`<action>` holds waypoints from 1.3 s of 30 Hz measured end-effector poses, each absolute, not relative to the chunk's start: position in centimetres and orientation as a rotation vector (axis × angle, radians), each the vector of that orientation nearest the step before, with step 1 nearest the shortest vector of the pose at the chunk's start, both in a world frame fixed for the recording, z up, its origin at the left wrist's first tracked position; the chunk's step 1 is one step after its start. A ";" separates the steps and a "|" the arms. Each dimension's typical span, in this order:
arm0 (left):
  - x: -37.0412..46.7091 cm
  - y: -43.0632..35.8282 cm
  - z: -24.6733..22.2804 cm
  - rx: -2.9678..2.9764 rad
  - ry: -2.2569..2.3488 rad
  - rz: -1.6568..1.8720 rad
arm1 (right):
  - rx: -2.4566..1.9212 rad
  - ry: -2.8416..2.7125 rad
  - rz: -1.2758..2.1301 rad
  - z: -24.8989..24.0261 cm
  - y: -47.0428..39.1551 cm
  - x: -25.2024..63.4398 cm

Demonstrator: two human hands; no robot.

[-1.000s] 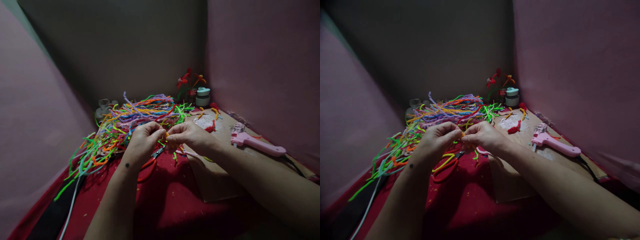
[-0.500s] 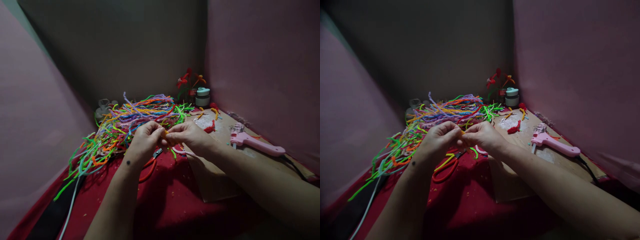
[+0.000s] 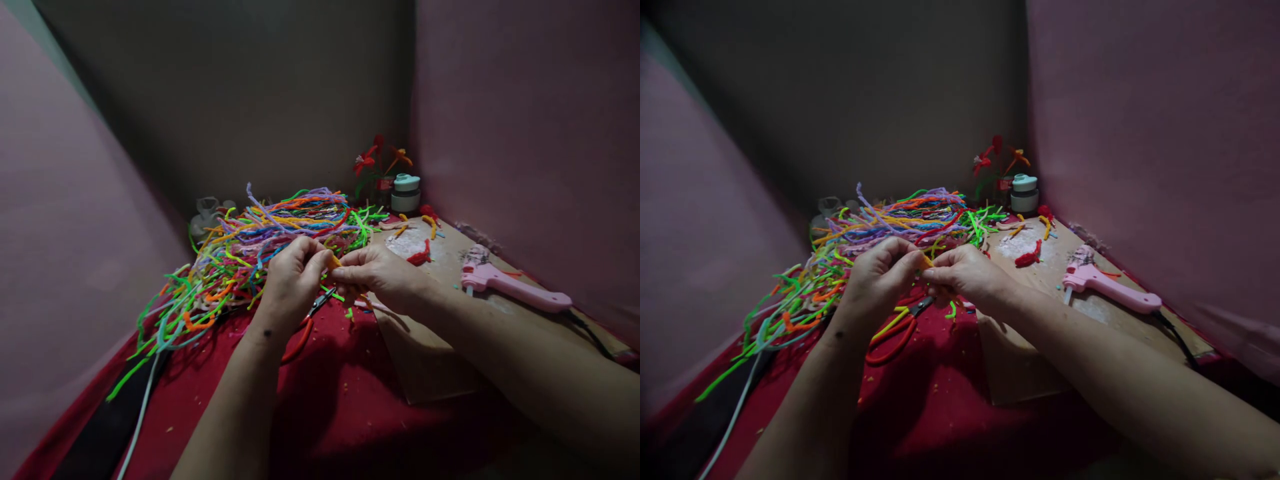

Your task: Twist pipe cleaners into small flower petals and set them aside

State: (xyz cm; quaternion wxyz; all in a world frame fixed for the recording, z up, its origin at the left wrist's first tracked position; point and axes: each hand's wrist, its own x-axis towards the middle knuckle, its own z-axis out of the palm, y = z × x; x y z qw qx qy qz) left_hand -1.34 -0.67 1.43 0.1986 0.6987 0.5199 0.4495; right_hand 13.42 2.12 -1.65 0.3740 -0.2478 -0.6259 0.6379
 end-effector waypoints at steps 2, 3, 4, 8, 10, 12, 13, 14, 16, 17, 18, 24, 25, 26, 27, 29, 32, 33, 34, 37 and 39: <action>-1.3 -0.8 1.6 1.720 1.331 1.156 | -0.615 -1.623 1.622 -1.7 2.2 13.5; -1.4 -0.8 1.7 1.642 1.287 1.115 | -0.609 -1.645 1.611 -1.7 2.2 13.5; -1.4 -0.8 1.7 1.599 1.263 1.098 | -0.611 -1.664 1.600 -1.7 2.2 13.5; -1.3 -0.9 1.3 1.681 1.391 1.241 | -0.716 -1.632 1.672 -1.5 2.0 13.3; -1.1 -0.9 1.1 1.839 1.533 1.321 | -0.819 -1.602 1.680 -1.4 1.7 13.0; -0.9 -0.9 1.0 1.960 1.632 1.379 | -0.890 -1.604 1.617 -1.2 1.3 12.8; -0.9 -0.9 1.0 1.961 1.637 1.388 | -0.907 -1.608 1.585 -1.0 1.2 12.8; -0.9 -0.9 1.0 1.912 1.605 1.374 | -0.910 -1.611 1.562 -0.9 1.0 12.7; -1.2 -0.7 1.1 1.728 1.453 1.278 | -0.898 -1.615 1.556 -0.7 0.9 12.7; -1.3 -0.6 1.1 1.635 1.369 1.212 | -0.894 -1.617 1.561 -0.6 0.9 12.8; -1.4 -0.5 1.2 1.560 1.301 1.160 | -0.890 -1.622 1.566 -0.7 0.9 12.8; -1.5 -0.4 1.3 1.358 1.278 1.231 | -0.756 -1.563 1.759 -1.3 1.4 12.8; -1.5 -0.4 1.4 1.323 1.276 1.230 | -0.700 -1.540 1.810 -1.4 1.5 12.8; -1.6 -0.4 1.4 1.297 1.274 1.219 | -0.650 -1.514 1.854 -1.5 1.5 12.9; -1.6 -0.3 1.4 1.287 1.275 1.203 | -0.614 -1.481 1.891 -1.5 1.6 13.0; -1.8 -0.3 1.4 1.313 1.288 1.172 | -0.595 -1.405 1.923 -1.6 1.7 13.0; -2.1 -0.1 1.2 1.375 1.313 1.146 | -0.632 -1.377 1.901 -1.6 1.7 13.0; -2.1 -0.1 1.2 1.387 1.317 1.141 | -0.637 -1.392 1.885 -1.6 1.7 13.0; -2.0 -0.1 1.2 1.395 1.318 1.133 | -0.637 -1.416 1.867 -1.6 1.8 12.9; -1.7 -0.2 1.2 1.426 1.305 1.117 | -0.623 -1.495 1.806 -1.7 1.8 12.9; -1.4 -0.3 1.2 1.463 1.309 1.145 | -0.620 -1.532 1.781 -1.8 1.9 12.9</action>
